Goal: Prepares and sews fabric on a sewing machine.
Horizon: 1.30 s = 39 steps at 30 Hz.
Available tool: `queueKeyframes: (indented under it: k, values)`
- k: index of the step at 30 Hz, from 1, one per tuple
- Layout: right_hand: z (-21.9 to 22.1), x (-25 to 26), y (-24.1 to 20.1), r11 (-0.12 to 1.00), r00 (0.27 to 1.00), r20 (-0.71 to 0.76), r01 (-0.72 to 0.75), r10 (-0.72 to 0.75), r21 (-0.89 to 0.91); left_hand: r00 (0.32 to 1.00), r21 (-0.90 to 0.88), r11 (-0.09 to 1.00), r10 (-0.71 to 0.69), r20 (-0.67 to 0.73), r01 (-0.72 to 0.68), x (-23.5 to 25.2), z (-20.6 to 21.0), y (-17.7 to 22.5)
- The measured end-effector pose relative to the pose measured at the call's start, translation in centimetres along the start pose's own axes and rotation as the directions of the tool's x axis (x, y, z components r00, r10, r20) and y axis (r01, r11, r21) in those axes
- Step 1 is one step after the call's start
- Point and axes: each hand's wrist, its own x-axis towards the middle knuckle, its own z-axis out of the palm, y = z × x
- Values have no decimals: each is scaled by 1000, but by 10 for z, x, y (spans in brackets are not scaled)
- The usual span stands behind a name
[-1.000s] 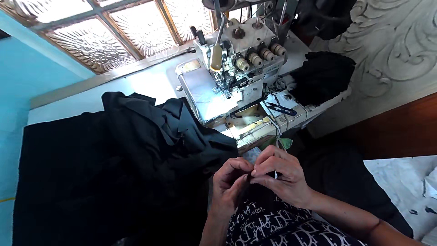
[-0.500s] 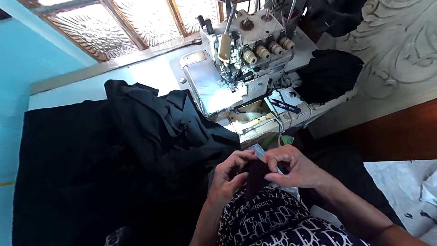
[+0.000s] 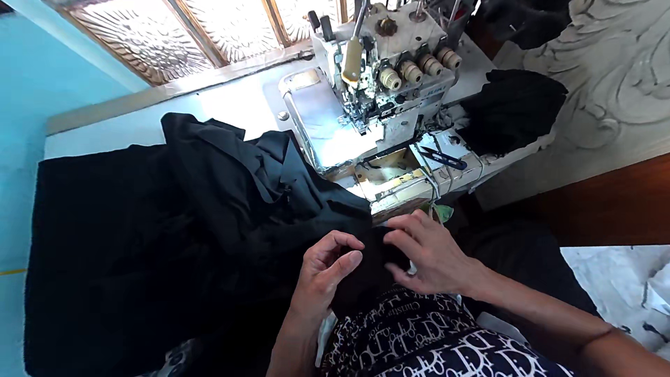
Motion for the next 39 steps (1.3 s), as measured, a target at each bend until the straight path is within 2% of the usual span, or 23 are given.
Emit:
queueKeyframes:
  k: [3, 5, 7, 9, 11, 13, 16, 19, 22, 29, 33, 36, 39]
  values:
    - [12, -6, 7, 983, 992, 13, 128, -128, -133, 991, 251, 963, 63, 122, -92, 3, -11, 5]
    - [16, -8, 10, 990, 993, -36, 110, -113, -83, 971, 485, 847, 142, 190, -219, 2, -13, 6]
    - [14, -7, 9, 993, 998, -67, 7, 1, 117, 945, 709, 625, 222, 240, -327, 0, -9, 8]
    - [10, -5, 7, 930, 990, -39, -116, 138, 348, 923, 831, 418, 276, 269, -367, -3, -2, 7]
    - [7, -3, 6, 849, 974, 15, -205, 227, 487, 913, 873, 323, 309, 268, -366, -5, 2, 5]
    - [7, -1, 5, 758, 949, 45, -278, 313, 589, 913, 877, 336, 339, 228, -344, -4, 4, 4]
    - [10, 1, 0, 583, 895, 50, -331, 444, 742, 923, 781, 540, 368, 115, -312, -1, 0, 5]
    - [14, 2, -3, 490, 865, -11, -274, 502, 827, 938, 653, 702, 346, 37, -285, 2, -1, 9]
    - [17, 4, -6, 442, 838, -62, -221, 542, 870, 940, 621, 737, 341, -3, -266, 3, -1, 6]
    - [27, 5, -7, 509, 844, -175, -130, 508, 851, 936, 573, 786, 341, -90, -231, -2, -4, -3]
    - [35, 13, -8, 584, 869, -177, -147, 462, 798, 928, 554, 810, 332, -167, -190, -10, -7, 0]
    - [45, 18, -7, 687, 921, -52, -249, 385, 683, 951, 614, 776, 281, -133, -143, -23, -20, 1]
    - [54, 22, -6, 707, 922, 247, -387, 298, 592, 984, 733, 675, 172, -45, -84, -39, -39, -1]
